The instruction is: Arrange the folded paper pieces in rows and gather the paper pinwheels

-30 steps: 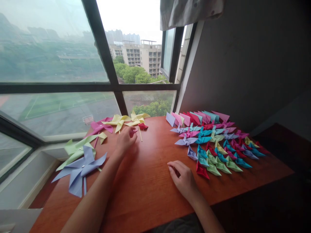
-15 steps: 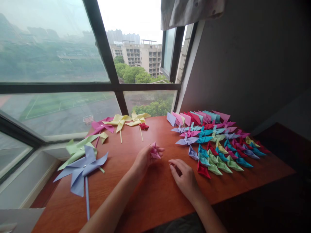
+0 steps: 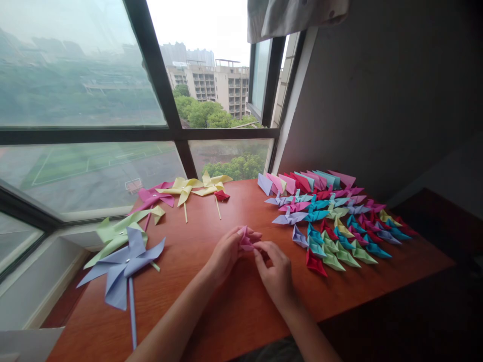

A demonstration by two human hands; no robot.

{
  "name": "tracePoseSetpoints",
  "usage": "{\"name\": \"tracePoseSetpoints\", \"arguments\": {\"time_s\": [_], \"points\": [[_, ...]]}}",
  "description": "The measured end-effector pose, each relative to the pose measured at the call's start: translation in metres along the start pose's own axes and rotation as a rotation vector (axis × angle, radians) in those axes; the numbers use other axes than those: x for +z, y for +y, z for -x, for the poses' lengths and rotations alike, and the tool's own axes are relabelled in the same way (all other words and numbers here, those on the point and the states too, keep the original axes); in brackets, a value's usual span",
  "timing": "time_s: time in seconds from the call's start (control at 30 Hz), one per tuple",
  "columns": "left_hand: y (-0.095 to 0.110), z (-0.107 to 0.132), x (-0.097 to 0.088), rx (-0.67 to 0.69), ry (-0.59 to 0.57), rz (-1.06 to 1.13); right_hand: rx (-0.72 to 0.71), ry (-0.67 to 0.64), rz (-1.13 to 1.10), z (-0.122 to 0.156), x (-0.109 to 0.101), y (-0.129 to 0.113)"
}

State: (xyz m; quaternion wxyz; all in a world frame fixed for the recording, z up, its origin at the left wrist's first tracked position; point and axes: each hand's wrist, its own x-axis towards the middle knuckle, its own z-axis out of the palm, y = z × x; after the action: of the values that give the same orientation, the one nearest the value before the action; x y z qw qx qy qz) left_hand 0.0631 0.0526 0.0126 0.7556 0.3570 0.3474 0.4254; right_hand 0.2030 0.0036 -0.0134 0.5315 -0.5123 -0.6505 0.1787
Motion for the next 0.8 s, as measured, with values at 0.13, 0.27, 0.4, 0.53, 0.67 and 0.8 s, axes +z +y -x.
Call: {"name": "tracePoseSetpoints", "arguments": {"time_s": [0.13, 0.27, 0.4, 0.53, 0.67, 0.8], "points": [[0.0, 0.0, 0.0, 0.0, -0.045, -0.016, -0.023, 0.048, -0.01, 0.0, -0.004, -0.002], [0.003, -0.004, -0.009, 0.097, 0.057, -0.176, -0.074, 0.061, 0.051, 0.005, -0.011, -0.006], [0.01, -0.009, -0.023, 0.184, 0.213, -0.361, -0.156, 0.083, 0.196, 0.014, -0.041, -0.01], [0.014, -0.01, -0.031, 0.142, 0.298, -0.316, -0.22, 0.16, 0.425, 0.013, -0.102, -0.001], [0.015, -0.012, -0.032, 0.13, 0.304, -0.328, -0.253, 0.276, 0.72, 0.003, -0.181, 0.034], [0.015, -0.011, -0.029, 0.128, 0.258, -0.398, -0.136, 0.382, 0.984, 0.004, -0.258, 0.083]]}}
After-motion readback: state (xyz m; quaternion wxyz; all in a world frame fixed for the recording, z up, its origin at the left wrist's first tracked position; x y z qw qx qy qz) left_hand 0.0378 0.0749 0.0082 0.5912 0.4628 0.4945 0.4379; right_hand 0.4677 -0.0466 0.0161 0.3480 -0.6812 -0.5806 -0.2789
